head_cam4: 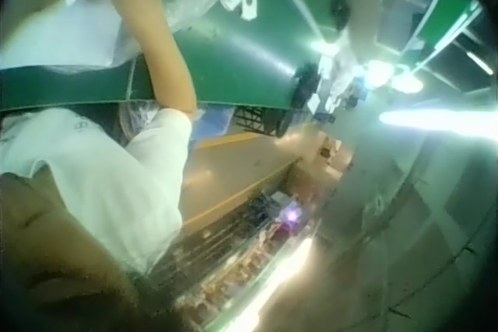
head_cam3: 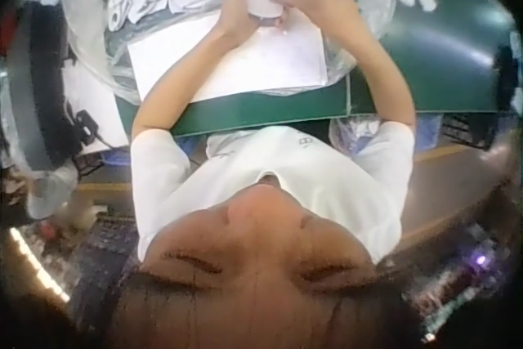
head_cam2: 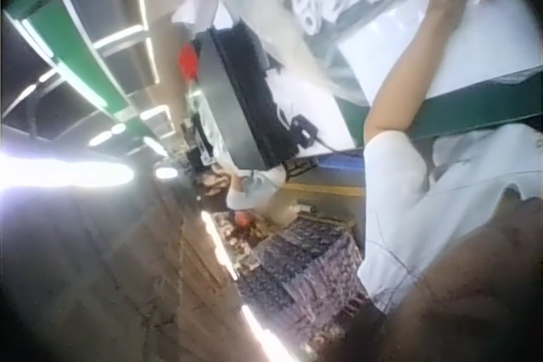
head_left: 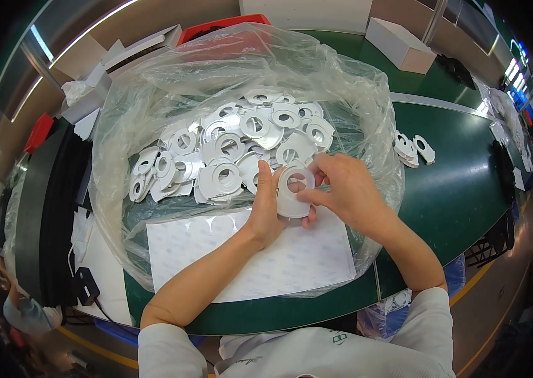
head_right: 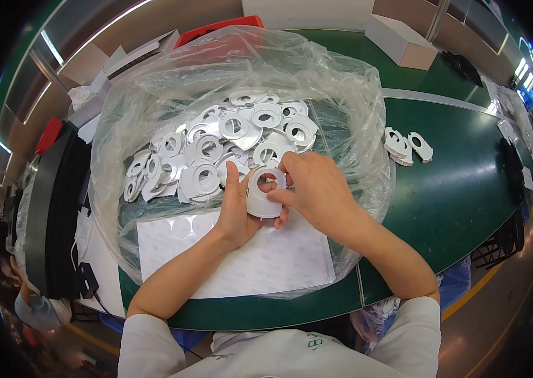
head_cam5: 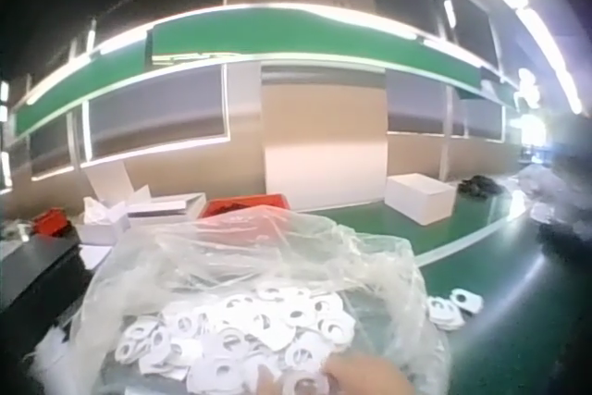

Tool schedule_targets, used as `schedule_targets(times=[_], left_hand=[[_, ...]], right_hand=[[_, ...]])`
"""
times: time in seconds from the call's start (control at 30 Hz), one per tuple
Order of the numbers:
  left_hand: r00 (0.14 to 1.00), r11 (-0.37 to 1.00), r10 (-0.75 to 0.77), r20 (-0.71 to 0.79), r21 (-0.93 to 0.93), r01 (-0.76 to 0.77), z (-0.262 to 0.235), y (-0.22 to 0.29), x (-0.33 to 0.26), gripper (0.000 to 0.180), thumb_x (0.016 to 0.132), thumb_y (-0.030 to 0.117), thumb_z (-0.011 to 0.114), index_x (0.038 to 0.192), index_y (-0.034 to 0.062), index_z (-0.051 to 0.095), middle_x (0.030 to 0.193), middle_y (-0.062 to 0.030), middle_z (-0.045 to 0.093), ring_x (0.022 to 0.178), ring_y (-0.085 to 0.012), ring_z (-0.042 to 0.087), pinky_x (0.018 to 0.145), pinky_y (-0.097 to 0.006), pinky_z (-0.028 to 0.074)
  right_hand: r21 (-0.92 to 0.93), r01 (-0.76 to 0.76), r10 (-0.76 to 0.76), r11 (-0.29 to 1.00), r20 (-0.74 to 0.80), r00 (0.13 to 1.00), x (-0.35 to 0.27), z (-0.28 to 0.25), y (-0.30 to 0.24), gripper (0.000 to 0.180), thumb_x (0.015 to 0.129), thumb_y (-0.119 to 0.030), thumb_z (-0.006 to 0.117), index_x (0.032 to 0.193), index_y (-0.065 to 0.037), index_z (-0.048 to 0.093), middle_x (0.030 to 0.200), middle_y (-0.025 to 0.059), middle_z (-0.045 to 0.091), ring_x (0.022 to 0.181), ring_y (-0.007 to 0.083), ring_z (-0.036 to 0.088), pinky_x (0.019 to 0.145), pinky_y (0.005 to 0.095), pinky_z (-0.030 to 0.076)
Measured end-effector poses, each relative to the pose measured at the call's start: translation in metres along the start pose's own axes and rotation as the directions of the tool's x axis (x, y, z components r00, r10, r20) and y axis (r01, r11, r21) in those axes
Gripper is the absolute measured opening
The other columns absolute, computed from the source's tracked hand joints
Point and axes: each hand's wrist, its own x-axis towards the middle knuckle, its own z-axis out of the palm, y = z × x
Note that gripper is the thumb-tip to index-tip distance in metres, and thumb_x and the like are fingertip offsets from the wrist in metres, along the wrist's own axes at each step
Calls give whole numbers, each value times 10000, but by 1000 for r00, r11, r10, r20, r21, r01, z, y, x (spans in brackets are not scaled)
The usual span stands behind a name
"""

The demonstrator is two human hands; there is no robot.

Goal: The person peels circular adhesive labels from a sheet and applies them by hand to white circular components.

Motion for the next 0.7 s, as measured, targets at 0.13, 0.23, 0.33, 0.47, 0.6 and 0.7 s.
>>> schedule_targets(times=[0.13, 0.23, 0.33, 0.47, 0.6, 0.7], left_hand=[[1000, 1000, -23, 0, -20, 23, -2, -1, 3, 859, 852, 767, 78, 1203, 71, 438, 874, -112, 579, 680, -206, 599, 557, -322, 482], [1000, 998, -24, 14, -60, 24, -6, -3, 4, 789, 882, 730, 112, 1196, 81, 432, 921, -124, 595, 744, -234, 613, 615, -350, 507], [996, 994, -30, -85, -110, 21, -1, 3, 4, 658, 934, 649, 211, 1196, 86, 428, 1024, -135, 605, 868, -248, 620, 725, -370, 522], [978, 939, 173, -118, 318, -128, -2, 54, -7, 435, 969, 386, 466, 1238, 45, 467, 1154, -135, 590, 965, -208, 597, 828, -352, 491], [945, 231, 313, -97, 973, 24, 2, 97, -20, 342, 836, 271, 682, 1034, 9, 587, 1061, -149, 595, 894, -261, 591, 756, -365, 468], [897, -96, 434, 81, 994, -43, -7, 73, -22, 351, 795, 202, 701, 1036, -32, 601, 1036, -119, 603, 854, -244, 576, 728, -351, 444]], right_hand=[[227, -194, 158, 954, 169, 973, 3, -10, -1, 187, 792, -152, 677, 814, 24, 618, 673, 134, 630, 618, 288, 621, 600, 373, 477], [304, -291, 234, 907, 209, 949, 7, -12, -3, 131, 817, -106, 634, 851, 21, 637, 710, 144, 641, 657, 288, 630, 651, 368, 488], [202, -165, 173, 965, -23, 985, 13, -7, 14, 108, 836, -83, 594, 875, 4, 646, 802, 164, 650, 763, 292, 635, 717, 370, 489], [-242, -150, 20, 959, -467, 884, 28, -56, 79, 163, 880, -97, 517, 950, -23, 645, 948, 165, 645, 893, 326, 602, 792, 405, 475], [-510, -441, 212, 738, -445, 870, 8, -105, 148, 212, 895, -164, 511, 1007, -40, 642, 944, 148, 643, 909, 337, 598, 806, 424, 473], [-554, -539, 408, 634, -352, 842, 4, -99, 166, 200, 864, -163, 566, 1011, -51, 643, 935, 151, 637, 915, 334, 599, 808, 423, 473]])
